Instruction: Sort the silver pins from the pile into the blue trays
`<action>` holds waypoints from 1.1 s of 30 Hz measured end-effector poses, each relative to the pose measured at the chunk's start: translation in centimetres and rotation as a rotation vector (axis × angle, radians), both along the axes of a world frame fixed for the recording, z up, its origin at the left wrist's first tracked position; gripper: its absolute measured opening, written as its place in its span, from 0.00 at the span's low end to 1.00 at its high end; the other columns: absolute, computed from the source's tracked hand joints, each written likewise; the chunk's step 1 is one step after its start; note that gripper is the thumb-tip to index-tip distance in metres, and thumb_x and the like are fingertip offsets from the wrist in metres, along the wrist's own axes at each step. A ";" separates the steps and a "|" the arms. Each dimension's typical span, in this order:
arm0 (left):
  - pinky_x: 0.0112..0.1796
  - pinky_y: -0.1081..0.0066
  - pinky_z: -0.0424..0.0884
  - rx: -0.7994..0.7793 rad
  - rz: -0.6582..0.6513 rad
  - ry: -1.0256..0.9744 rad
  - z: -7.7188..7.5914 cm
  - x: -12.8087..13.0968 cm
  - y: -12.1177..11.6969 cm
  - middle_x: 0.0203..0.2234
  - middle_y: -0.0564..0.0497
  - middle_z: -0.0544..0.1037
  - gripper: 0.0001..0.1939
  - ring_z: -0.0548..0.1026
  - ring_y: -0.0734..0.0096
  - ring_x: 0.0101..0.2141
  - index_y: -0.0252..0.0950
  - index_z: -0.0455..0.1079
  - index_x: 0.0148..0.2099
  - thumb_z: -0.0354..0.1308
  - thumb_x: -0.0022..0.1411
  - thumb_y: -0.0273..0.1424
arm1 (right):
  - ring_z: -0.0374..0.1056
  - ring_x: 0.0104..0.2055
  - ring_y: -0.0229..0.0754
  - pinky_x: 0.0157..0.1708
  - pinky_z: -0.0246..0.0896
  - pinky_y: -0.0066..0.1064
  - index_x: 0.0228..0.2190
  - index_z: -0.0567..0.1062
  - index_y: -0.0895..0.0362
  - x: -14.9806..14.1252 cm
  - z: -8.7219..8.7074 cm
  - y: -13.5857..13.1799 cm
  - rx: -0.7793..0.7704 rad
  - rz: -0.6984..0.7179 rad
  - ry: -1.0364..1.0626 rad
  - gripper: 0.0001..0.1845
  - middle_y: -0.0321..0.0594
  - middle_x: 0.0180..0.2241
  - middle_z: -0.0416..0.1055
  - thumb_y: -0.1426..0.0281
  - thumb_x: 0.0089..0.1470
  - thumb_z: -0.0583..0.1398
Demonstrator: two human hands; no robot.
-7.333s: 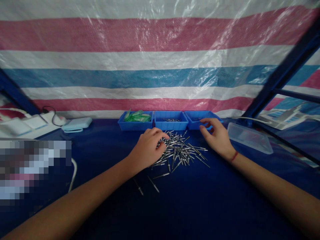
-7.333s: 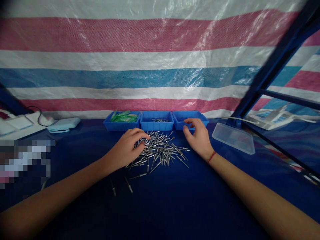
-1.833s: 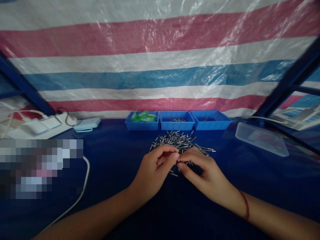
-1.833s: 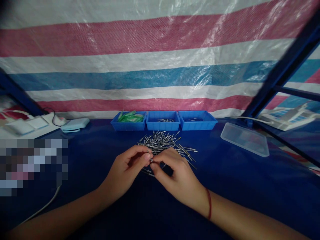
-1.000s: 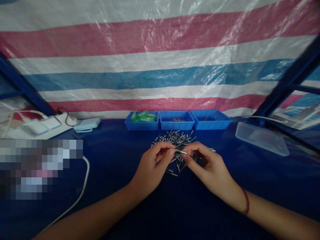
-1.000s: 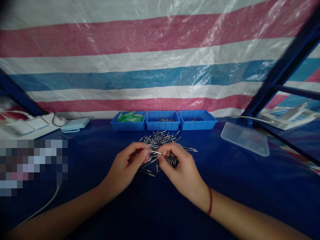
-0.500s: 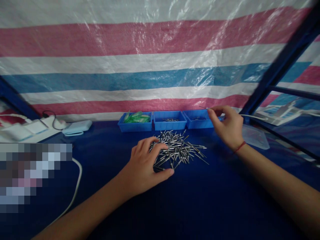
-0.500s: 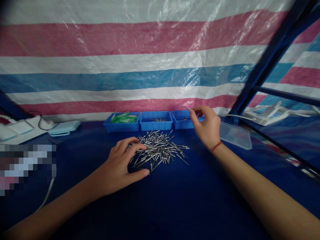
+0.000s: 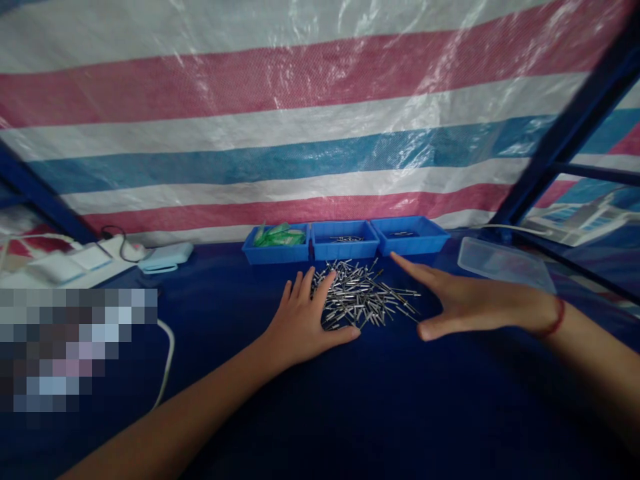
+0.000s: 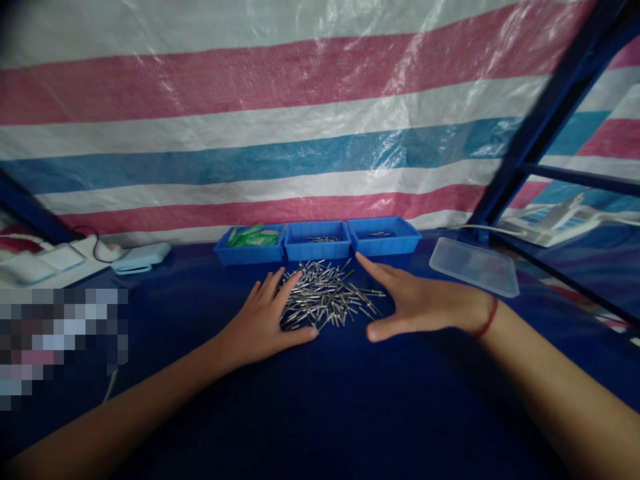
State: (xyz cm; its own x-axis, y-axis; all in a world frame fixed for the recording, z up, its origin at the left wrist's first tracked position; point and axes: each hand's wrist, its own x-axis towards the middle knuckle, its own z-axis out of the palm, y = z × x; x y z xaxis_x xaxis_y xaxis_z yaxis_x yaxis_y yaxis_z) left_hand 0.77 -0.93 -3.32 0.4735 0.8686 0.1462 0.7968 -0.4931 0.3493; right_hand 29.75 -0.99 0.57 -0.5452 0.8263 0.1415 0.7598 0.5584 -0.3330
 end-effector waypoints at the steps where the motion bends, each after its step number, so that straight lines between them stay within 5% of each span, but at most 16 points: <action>1: 0.55 0.40 0.42 -0.011 -0.001 0.002 0.0 0.2 0.1 0.64 0.39 0.40 0.50 0.40 0.36 0.61 0.45 0.39 0.66 0.51 0.47 0.60 | 0.55 0.57 0.61 0.49 0.61 0.48 0.60 0.51 0.53 -0.2 -0.8 -0.4 -0.008 -0.003 -0.033 0.58 0.51 0.59 0.53 0.46 0.32 0.64; 4: 0.55 0.40 0.43 -0.032 -0.010 -0.006 0.1 0.7 0.4 0.63 0.37 0.41 0.50 0.41 0.36 0.61 0.42 0.41 0.65 0.51 0.46 0.60 | 0.42 0.61 0.66 0.54 0.47 0.60 0.61 0.46 0.51 -1.7 -3.2 -0.9 0.014 -0.066 -0.089 0.59 0.51 0.62 0.45 0.44 0.32 0.63; 7: 0.55 0.41 0.46 -0.009 -0.036 -0.057 0.1 1.5 0.8 0.63 0.36 0.41 0.47 0.42 0.37 0.60 0.39 0.45 0.64 0.51 0.49 0.58 | 0.37 0.63 0.63 0.57 0.40 0.60 0.62 0.40 0.50 -3.7 -4.3 -0.9 0.058 -0.073 -0.061 0.56 0.50 0.63 0.39 0.45 0.40 0.60; 18: 0.56 0.55 0.56 0.161 -0.062 -0.290 -0.4 3.3 2.4 0.55 0.37 0.59 0.22 0.58 0.59 0.57 0.31 0.52 0.59 0.42 0.65 0.33 | 0.42 0.63 0.55 0.58 0.47 0.53 0.61 0.46 0.57 -8.4 -4.3 1.3 0.222 0.006 0.169 0.38 0.51 0.61 0.49 0.58 0.54 0.54; 25: 0.55 0.54 0.57 0.195 -0.025 -0.413 -0.7 3.1 2.8 0.52 0.39 0.63 0.19 0.60 0.60 0.55 0.33 0.54 0.57 0.43 0.64 0.31 | 0.60 0.53 0.51 0.51 0.57 0.49 0.54 0.59 0.57 -9.1 -4.1 2.5 0.311 -0.011 0.291 0.28 0.51 0.50 0.63 0.64 0.52 0.56; 30: 0.55 0.58 0.57 0.164 0.103 -0.588 -0.4 2.7 3.0 0.50 0.41 0.66 0.16 0.63 0.64 0.53 0.33 0.59 0.52 0.42 0.64 0.30 | 0.63 0.46 0.48 0.48 0.58 0.46 0.37 0.72 0.55 -8.7 -4.0 2.2 0.343 -0.064 0.268 0.10 0.45 0.42 0.68 0.66 0.51 0.58; 33: 0.54 0.60 0.57 0.152 0.167 -0.665 -0.1 2.5 3.0 0.48 0.44 0.68 0.14 0.64 0.67 0.51 0.34 0.62 0.49 0.43 0.64 0.31 | 0.63 0.45 0.47 0.46 0.58 0.45 0.34 0.73 0.55 -8.6 -4.0 2.1 0.348 -0.058 0.240 0.08 0.44 0.41 0.69 0.67 0.53 0.56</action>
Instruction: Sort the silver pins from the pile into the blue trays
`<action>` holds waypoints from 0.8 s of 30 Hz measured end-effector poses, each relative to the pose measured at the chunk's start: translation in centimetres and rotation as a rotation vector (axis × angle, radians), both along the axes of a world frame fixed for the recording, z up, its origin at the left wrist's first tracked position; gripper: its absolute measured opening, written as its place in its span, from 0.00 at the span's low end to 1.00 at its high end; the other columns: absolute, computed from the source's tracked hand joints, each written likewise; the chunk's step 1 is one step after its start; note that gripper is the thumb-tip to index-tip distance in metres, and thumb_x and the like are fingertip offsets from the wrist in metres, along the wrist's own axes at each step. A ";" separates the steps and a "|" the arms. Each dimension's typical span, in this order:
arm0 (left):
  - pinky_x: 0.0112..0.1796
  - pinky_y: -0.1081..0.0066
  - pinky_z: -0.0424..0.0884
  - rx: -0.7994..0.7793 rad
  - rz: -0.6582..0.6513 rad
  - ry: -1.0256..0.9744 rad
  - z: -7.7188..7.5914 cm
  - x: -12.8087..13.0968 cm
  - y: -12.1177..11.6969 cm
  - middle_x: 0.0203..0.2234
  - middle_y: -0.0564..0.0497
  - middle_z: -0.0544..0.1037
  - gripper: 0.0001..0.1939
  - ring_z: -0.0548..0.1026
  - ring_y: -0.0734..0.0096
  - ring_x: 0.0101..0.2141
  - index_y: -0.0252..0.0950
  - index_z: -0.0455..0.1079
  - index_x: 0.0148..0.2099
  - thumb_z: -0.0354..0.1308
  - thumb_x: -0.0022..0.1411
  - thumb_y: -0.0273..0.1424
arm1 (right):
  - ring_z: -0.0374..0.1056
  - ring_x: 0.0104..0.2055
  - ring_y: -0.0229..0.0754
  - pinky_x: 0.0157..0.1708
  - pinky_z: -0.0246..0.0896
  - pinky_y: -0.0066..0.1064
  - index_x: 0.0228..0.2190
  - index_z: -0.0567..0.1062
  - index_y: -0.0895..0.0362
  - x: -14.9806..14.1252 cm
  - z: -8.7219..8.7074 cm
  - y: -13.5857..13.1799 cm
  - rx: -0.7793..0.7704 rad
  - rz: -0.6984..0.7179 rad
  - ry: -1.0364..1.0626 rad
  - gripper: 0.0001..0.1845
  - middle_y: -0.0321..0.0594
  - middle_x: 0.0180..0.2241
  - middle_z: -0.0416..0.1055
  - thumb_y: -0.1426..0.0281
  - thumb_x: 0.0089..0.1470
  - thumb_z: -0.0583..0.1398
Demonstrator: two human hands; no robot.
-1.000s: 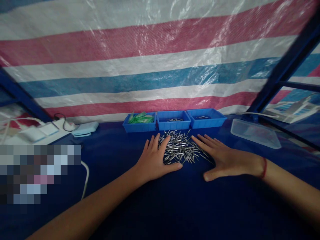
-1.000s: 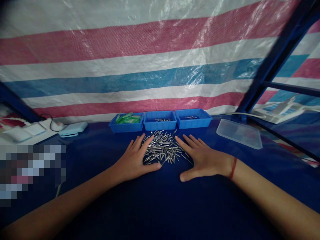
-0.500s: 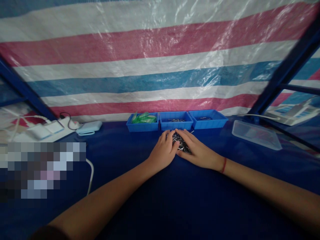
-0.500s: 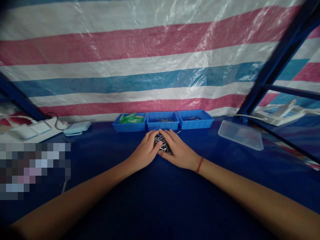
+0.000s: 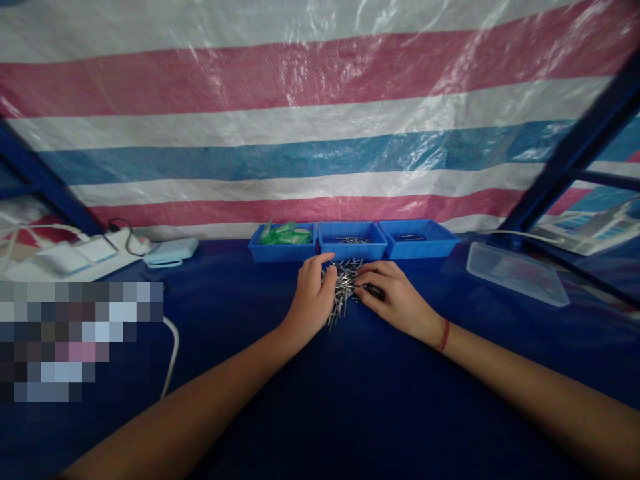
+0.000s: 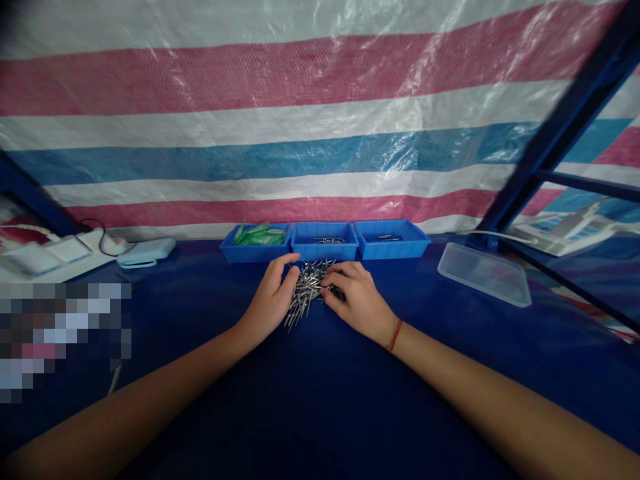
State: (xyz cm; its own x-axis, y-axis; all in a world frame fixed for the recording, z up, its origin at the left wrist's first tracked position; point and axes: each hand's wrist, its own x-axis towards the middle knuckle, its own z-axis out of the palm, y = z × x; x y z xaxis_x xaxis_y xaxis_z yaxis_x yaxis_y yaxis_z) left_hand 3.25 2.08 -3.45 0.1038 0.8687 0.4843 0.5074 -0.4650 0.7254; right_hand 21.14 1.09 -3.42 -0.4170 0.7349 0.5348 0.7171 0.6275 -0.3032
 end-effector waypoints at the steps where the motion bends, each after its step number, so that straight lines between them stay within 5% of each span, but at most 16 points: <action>1: 0.53 0.61 0.58 -0.005 0.009 -0.023 0.1 0.0 0.0 0.47 0.44 0.69 0.13 0.65 0.67 0.50 0.34 0.63 0.48 0.44 0.64 0.31 | 0.63 0.46 0.47 0.46 0.58 0.45 0.35 0.74 0.55 0.0 0.0 0.0 0.006 0.000 -0.009 0.09 0.44 0.41 0.69 0.67 0.54 0.56; 5: 0.50 0.63 0.61 -0.021 0.026 -0.084 0.2 0.0 -0.1 0.45 0.46 0.71 0.13 0.67 0.67 0.48 0.35 0.65 0.46 0.44 0.64 0.33 | 0.61 0.47 0.48 0.46 0.57 0.45 0.41 0.74 0.53 -0.2 0.0 0.0 0.025 -0.019 -0.046 0.13 0.45 0.43 0.68 0.65 0.54 0.56; 14: 0.48 0.65 0.62 -0.010 0.026 -0.104 0.5 0.0 -0.2 0.42 0.48 0.72 0.14 0.69 0.68 0.45 0.35 0.66 0.45 0.43 0.65 0.34 | 0.64 0.43 0.46 0.42 0.54 0.43 0.34 0.75 0.53 -0.8 0.5 -0.6 0.046 -0.046 -0.055 0.10 0.41 0.36 0.73 0.68 0.56 0.53; 24: 0.53 0.59 0.57 0.280 -0.077 0.232 0.6 0.4 -1.5 0.45 0.49 0.71 0.11 0.61 0.62 0.52 0.40 0.67 0.46 0.51 0.62 0.34 | 0.67 0.36 0.40 0.36 0.61 0.32 0.34 0.72 0.56 -0.8 1.1 -1.9 -0.020 -0.062 0.473 0.08 0.39 0.34 0.72 0.66 0.56 0.55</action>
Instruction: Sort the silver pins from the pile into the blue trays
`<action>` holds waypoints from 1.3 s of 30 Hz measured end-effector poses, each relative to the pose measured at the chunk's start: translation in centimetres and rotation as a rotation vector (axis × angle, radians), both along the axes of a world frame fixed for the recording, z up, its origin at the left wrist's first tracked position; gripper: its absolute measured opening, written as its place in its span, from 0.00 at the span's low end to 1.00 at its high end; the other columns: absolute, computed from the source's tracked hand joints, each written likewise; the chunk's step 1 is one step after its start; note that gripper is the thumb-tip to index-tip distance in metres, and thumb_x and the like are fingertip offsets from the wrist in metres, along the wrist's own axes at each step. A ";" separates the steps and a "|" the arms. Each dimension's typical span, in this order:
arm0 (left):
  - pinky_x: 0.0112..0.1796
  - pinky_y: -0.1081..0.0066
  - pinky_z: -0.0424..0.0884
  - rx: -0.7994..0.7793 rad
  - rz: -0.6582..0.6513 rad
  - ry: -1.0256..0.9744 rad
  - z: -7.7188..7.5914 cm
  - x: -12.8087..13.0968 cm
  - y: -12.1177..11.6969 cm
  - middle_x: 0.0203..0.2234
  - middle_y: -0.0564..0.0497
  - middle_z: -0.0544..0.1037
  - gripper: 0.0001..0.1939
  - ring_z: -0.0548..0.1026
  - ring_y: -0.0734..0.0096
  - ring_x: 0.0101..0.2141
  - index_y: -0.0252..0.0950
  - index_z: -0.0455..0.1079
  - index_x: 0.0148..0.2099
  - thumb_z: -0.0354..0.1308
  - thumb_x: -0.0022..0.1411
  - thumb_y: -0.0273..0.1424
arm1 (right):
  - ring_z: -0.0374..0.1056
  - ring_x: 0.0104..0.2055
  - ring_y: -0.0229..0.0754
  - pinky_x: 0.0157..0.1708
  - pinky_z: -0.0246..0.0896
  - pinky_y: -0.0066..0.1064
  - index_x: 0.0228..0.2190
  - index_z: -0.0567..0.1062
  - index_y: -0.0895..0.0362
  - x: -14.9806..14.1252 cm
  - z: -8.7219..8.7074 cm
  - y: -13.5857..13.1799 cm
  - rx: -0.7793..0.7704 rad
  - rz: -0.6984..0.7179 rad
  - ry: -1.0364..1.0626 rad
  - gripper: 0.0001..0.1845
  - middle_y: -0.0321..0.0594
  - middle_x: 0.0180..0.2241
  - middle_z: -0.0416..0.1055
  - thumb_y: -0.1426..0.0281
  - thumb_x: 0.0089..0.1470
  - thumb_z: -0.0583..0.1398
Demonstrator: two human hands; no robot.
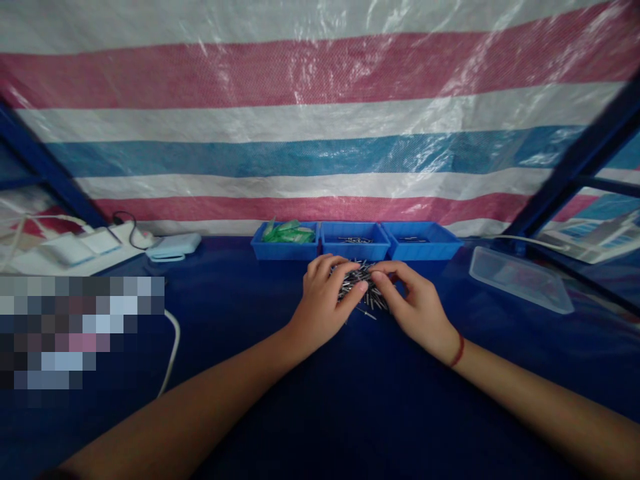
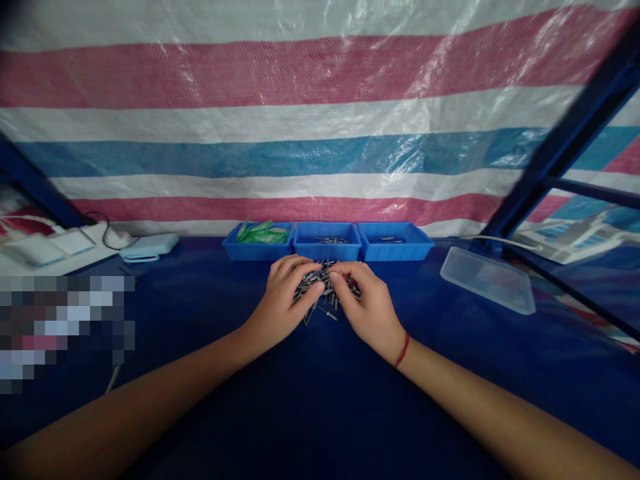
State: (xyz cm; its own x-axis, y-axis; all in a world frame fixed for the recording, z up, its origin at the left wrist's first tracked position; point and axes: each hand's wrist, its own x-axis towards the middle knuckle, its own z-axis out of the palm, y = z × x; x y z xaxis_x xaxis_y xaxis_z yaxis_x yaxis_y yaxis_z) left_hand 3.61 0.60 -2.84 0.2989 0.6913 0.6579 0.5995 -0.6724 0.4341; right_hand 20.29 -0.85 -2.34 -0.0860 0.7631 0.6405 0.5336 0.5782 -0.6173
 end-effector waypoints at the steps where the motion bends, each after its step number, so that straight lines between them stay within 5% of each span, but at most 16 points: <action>1: 0.53 0.59 0.57 0.021 -0.017 0.038 0.0 0.0 -0.1 0.44 0.49 0.71 0.09 0.60 0.62 0.52 0.40 0.68 0.44 0.51 0.62 0.34 | 0.67 0.36 0.40 0.37 0.61 0.31 0.34 0.72 0.56 -0.1 0.1 -0.3 -0.017 0.023 0.025 0.08 0.39 0.34 0.72 0.66 0.55 0.55; 17: 0.38 0.67 0.63 -0.052 -0.108 0.117 0.7 0.0 -0.5 0.33 0.51 0.73 0.09 0.67 0.69 0.36 0.37 0.67 0.41 0.48 0.64 0.33 | 0.68 0.32 0.38 0.32 0.63 0.31 0.33 0.73 0.56 -0.7 -0.2 -0.7 -0.145 0.104 0.213 0.08 0.39 0.31 0.72 0.65 0.52 0.58; 39: 0.39 0.69 0.66 -0.086 -0.066 -0.080 0.4 -0.2 -0.2 0.32 0.52 0.75 0.04 0.72 0.71 0.35 0.37 0.66 0.37 0.52 0.61 0.31 | 0.65 0.33 0.38 0.33 0.61 0.31 0.31 0.73 0.55 -0.4 -0.1 -0.3 -0.008 0.064 -0.024 0.08 0.39 0.31 0.70 0.66 0.55 0.56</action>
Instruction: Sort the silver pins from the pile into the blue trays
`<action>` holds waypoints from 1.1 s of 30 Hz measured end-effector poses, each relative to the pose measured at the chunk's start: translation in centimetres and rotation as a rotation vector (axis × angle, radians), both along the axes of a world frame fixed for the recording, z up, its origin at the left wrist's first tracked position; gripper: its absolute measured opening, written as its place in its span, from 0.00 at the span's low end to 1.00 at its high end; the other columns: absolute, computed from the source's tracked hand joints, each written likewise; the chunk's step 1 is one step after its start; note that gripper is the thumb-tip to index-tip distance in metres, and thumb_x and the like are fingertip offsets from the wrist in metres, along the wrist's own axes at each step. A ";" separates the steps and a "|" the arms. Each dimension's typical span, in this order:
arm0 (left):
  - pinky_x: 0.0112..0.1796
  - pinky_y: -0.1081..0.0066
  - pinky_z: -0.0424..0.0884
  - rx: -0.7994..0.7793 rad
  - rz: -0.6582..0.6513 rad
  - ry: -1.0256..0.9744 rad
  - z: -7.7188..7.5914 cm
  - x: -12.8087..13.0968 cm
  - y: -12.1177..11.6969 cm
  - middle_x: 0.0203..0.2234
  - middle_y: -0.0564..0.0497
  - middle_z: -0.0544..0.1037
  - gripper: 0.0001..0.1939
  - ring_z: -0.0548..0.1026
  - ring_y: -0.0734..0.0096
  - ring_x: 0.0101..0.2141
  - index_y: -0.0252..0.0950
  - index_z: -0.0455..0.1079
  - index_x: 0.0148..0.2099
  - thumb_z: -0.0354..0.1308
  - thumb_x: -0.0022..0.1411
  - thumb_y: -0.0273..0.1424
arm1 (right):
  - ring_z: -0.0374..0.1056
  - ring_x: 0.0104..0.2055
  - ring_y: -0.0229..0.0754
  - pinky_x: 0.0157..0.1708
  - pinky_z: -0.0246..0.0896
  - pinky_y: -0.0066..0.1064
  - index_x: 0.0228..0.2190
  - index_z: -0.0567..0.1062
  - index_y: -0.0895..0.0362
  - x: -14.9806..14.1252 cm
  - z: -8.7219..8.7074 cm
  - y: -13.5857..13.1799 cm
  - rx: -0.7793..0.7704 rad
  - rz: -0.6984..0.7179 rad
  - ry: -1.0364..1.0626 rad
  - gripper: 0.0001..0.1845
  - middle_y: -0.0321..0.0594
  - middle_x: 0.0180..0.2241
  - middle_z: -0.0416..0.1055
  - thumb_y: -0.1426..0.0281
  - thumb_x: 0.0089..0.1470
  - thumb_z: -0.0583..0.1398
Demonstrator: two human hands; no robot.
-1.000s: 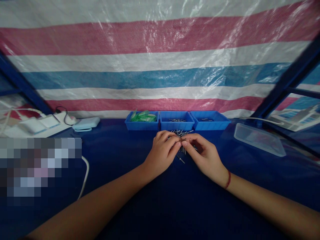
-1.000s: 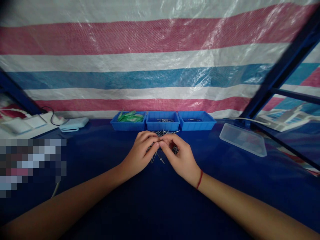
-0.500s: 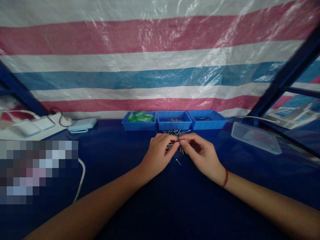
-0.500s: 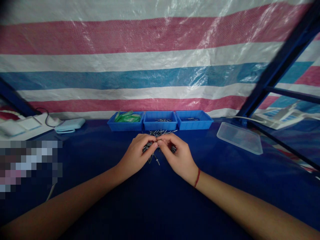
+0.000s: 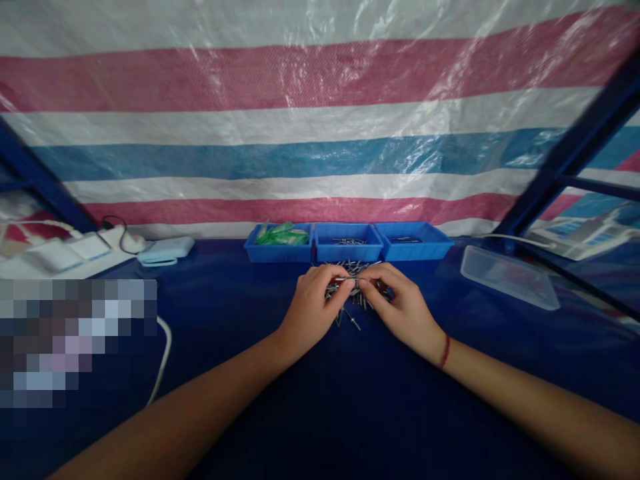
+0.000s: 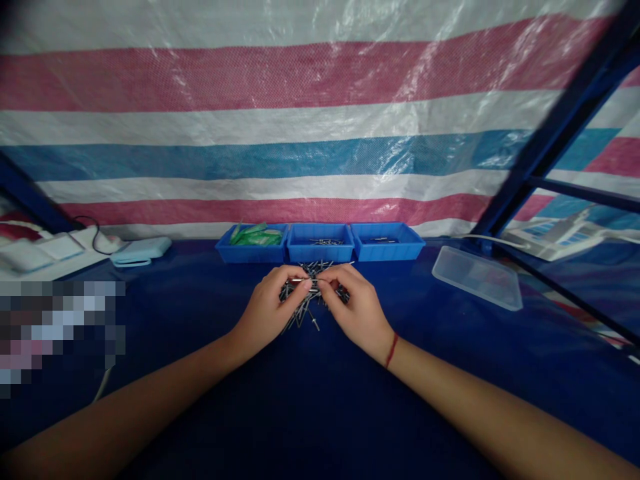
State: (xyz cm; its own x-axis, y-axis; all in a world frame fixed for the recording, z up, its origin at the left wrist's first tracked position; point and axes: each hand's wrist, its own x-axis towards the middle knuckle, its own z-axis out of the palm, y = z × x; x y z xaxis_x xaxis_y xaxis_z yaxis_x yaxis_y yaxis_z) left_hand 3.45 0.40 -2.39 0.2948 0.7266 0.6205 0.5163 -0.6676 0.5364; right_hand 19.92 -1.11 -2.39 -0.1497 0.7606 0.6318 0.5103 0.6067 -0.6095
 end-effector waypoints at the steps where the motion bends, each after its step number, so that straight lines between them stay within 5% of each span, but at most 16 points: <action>1: 0.39 0.69 0.66 -0.002 0.001 -0.004 0.0 0.0 0.0 0.33 0.52 0.75 0.04 0.72 0.71 0.36 0.37 0.66 0.38 0.52 0.61 0.31 | 0.65 0.33 0.38 0.33 0.61 0.31 0.31 0.73 0.55 0.0 0.0 0.1 -0.005 0.004 -0.007 0.08 0.39 0.31 0.70 0.66 0.55 0.55; 5: 0.41 0.66 0.66 -0.040 0.018 -0.039 -0.2 0.0 0.2 0.34 0.51 0.74 0.11 0.72 0.69 0.38 0.38 0.62 0.46 0.52 0.61 0.33 | 0.66 0.33 0.39 0.33 0.60 0.31 0.30 0.73 0.55 1.0 0.4 1.3 0.038 -0.063 -0.015 0.09 0.39 0.31 0.71 0.65 0.55 0.55; 12: 0.42 0.64 0.65 -0.048 0.010 -0.016 -0.2 0.2 0.4 0.34 0.50 0.74 0.12 0.72 0.68 0.38 0.37 0.61 0.48 0.50 0.62 0.33 | 0.63 0.30 0.43 0.35 0.57 0.38 0.27 0.73 0.57 7.7 1.6 6.2 0.264 -0.577 -0.186 0.12 0.43 0.27 0.70 0.64 0.55 0.53; 17: 0.42 0.63 0.65 -0.060 0.032 0.035 -0.2 0.1 0.4 0.35 0.49 0.74 0.11 0.71 0.67 0.39 0.37 0.62 0.47 0.50 0.62 0.33 | 0.63 0.35 0.47 0.35 0.56 0.41 0.34 0.74 0.58 10.6 1.2 7.4 0.246 -0.703 -0.335 0.13 0.48 0.32 0.71 0.63 0.53 0.55; 24: 0.43 0.62 0.65 -0.040 0.034 0.075 -0.5 0.1 0.6 0.35 0.49 0.75 0.10 0.71 0.66 0.40 0.37 0.64 0.46 0.51 0.61 0.31 | 0.63 0.29 0.41 0.34 0.58 0.36 0.27 0.74 0.56 9.7 3.2 5.3 0.206 -0.460 -0.340 0.12 0.42 0.27 0.71 0.65 0.54 0.53; 30: 0.43 0.62 0.65 -0.026 0.034 0.102 -0.6 0.0 0.6 0.36 0.50 0.75 0.10 0.70 0.66 0.40 0.37 0.65 0.45 0.51 0.61 0.30 | 0.65 0.30 0.36 0.32 0.60 0.30 0.33 0.76 0.56 5.9 3.9 2.9 -0.063 0.149 -0.469 0.13 0.38 0.31 0.73 0.61 0.52 0.56; 33: 0.43 0.63 0.65 -0.032 0.037 0.117 -0.5 0.1 0.6 0.36 0.50 0.75 0.10 0.70 0.66 0.40 0.37 0.66 0.45 0.51 0.60 0.29 | 0.66 0.34 0.37 0.37 0.61 0.32 0.39 0.74 0.55 4.1 3.2 2.3 -0.089 0.334 -0.559 0.16 0.39 0.35 0.72 0.61 0.49 0.59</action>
